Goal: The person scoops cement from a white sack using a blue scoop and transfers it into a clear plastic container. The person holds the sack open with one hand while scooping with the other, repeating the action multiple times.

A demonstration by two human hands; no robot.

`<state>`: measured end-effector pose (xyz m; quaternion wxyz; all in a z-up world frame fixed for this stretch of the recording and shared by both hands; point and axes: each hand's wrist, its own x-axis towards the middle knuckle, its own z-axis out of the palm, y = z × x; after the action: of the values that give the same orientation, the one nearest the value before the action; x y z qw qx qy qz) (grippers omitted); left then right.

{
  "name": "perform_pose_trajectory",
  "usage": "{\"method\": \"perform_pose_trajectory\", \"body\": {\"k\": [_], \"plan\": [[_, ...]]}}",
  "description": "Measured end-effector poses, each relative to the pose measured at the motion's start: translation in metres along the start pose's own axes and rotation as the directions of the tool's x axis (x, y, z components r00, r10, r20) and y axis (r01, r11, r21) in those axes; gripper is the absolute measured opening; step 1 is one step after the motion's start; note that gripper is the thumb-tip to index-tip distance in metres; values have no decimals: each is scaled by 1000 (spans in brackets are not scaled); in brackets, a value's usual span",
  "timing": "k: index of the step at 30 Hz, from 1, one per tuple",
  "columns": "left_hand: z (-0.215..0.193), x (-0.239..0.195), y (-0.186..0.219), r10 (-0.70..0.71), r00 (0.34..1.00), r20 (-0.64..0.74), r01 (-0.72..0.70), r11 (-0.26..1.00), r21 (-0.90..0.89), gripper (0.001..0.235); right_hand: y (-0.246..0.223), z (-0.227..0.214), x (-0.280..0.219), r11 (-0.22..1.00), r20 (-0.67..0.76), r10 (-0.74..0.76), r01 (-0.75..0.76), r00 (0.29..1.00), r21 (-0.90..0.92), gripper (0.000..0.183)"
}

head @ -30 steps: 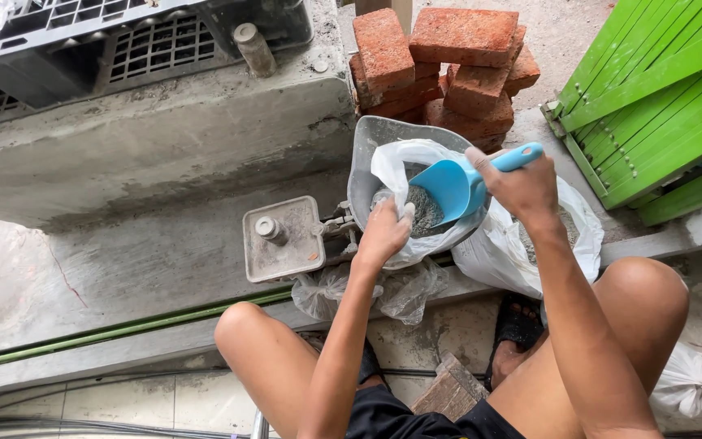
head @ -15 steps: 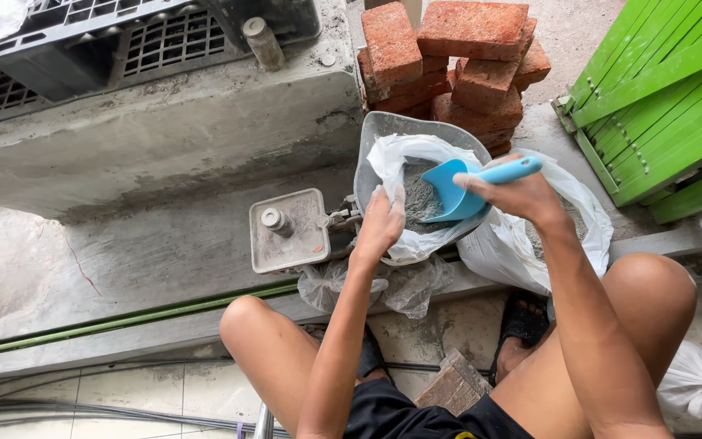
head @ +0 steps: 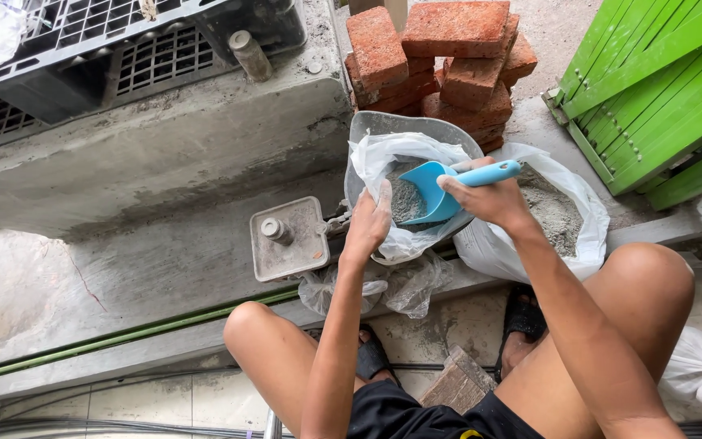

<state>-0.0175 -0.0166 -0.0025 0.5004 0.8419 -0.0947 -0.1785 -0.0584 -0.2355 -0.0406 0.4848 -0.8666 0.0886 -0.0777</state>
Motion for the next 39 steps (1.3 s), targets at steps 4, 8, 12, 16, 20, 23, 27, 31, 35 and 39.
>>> {"method": "perform_pose_trajectory", "body": {"k": [4, 8, 12, 16, 20, 23, 27, 31, 35, 39], "plan": [[-4, -8, 22, -8, 1000, 3, 8, 1000, 0, 81, -22, 13, -10, 999, -72, 1, -4, 997, -34, 36], [-7, -12, 36, -23, 1000, -3, 23, 1000, -3, 83, -23, 9, -10, 1000, -119, 9, -7, 993, 16, 43], [-6, -11, 33, -10, 1000, -20, 10, 1000, -9, 83, -19, 32, -3, 992, -174, -44, 64, 984, 109, 43], [-5, -12, 28, -14, 1000, -19, 14, 1000, -11, 83, -24, 33, -2, 989, -169, -57, 79, 984, 127, 45], [-5, -8, 12, 45, 999, -16, -43, 996, 77, 70, -36, 25, -8, 987, -164, -72, 94, 984, 127, 40], [-4, -8, 14, 58, 998, -12, -57, 994, 92, 70, -45, 20, -16, 979, -182, -47, 82, 982, 186, 38], [-4, -8, 13, -12, 1000, -24, 12, 1000, -1, 80, -42, 8, -13, 989, -155, -72, 91, 985, 118, 36], [-4, -6, 13, 27, 999, -44, -28, 999, -19, 80, -34, -1, -12, 990, -166, -100, 114, 981, 77, 30], [-3, -2, 8, -54, 998, -18, 54, 998, 31, 91, -22, 3, -2, 986, -120, 21, -1, 993, 167, 30], [-4, -1, 3, -75, 997, -7, 75, 997, 8, 91, -41, 3, -10, 973, -101, 39, -15, 994, 229, 28]]}}
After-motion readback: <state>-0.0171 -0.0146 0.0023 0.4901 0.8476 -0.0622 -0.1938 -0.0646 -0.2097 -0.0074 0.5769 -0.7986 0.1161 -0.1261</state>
